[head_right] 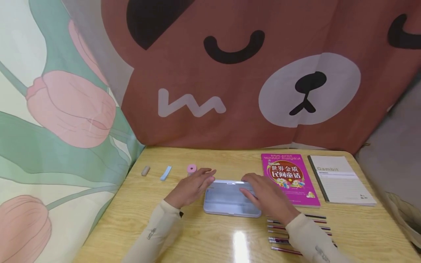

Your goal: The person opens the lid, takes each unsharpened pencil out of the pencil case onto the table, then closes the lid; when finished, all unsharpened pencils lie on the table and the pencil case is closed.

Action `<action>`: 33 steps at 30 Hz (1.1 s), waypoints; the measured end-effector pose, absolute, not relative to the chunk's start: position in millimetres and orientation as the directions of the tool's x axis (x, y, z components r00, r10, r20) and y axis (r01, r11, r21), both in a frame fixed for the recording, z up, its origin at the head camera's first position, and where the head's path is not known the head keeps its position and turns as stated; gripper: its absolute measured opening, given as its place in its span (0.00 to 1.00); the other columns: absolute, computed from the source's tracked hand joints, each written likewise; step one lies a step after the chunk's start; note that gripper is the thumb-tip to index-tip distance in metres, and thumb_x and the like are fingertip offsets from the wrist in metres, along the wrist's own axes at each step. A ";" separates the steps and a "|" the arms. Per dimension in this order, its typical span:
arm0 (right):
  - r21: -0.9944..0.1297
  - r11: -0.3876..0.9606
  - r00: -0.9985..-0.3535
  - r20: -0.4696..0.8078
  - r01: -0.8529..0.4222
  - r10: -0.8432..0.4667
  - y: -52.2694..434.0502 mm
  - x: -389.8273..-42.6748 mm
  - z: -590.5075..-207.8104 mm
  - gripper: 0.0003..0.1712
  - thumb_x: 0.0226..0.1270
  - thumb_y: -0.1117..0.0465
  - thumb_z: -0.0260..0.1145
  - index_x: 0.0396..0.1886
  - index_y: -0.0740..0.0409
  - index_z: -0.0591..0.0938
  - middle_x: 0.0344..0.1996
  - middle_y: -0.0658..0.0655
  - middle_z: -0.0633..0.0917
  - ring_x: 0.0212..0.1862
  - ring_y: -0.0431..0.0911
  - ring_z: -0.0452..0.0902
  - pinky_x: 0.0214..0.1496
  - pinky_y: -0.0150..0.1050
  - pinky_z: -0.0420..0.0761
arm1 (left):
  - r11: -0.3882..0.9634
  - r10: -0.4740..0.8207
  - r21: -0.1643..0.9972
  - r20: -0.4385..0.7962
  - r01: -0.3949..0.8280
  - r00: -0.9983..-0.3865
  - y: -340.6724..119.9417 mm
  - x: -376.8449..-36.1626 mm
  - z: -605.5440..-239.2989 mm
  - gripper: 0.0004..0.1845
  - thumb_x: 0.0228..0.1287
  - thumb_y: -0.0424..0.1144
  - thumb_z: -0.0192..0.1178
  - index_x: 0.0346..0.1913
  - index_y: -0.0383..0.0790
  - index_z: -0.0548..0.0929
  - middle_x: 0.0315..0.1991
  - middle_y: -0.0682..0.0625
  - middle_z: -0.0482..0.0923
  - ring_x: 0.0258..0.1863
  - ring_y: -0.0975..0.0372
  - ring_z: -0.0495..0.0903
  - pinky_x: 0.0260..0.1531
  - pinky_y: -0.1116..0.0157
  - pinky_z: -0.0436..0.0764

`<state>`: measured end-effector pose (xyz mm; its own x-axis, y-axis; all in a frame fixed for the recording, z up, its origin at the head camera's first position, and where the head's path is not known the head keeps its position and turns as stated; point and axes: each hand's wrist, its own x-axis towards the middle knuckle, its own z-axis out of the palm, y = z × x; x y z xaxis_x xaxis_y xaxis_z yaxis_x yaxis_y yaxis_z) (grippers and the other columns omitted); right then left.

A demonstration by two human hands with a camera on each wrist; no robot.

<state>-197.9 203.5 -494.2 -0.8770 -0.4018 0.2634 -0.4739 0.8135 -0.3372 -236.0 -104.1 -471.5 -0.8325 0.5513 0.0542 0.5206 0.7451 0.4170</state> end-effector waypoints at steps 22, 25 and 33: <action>-0.422 0.775 -0.865 0.047 -0.471 -0.500 186.4 -166.9 -518.9 0.33 0.94 0.42 0.47 0.87 0.49 0.69 0.86 0.57 0.67 0.86 0.60 0.61 0.85 0.63 0.59 | 0.786 0.603 0.310 -0.195 0.534 -0.774 -78.2 -224.0 -515.2 0.46 0.88 0.69 0.35 0.91 0.40 0.53 0.91 0.44 0.48 0.91 0.51 0.48 0.86 0.47 0.57; -0.340 0.773 -0.837 0.099 -0.536 -0.538 186.3 -166.8 -522.9 0.32 0.92 0.46 0.53 0.86 0.52 0.70 0.85 0.58 0.69 0.85 0.61 0.64 0.84 0.63 0.62 | 0.798 0.592 0.263 -0.178 0.542 -0.786 -74.6 -221.0 -517.7 0.46 0.87 0.70 0.38 0.90 0.40 0.54 0.91 0.44 0.49 0.91 0.51 0.48 0.86 0.46 0.58; -0.270 0.777 -0.821 0.123 -0.568 -0.557 181.9 -166.3 -526.8 0.31 0.89 0.52 0.61 0.84 0.56 0.73 0.83 0.61 0.71 0.84 0.63 0.65 0.82 0.66 0.64 | 0.815 0.573 0.221 -0.166 0.537 -0.802 -71.2 -216.4 -520.6 0.48 0.85 0.70 0.46 0.91 0.41 0.53 0.91 0.45 0.48 0.91 0.52 0.48 0.85 0.46 0.58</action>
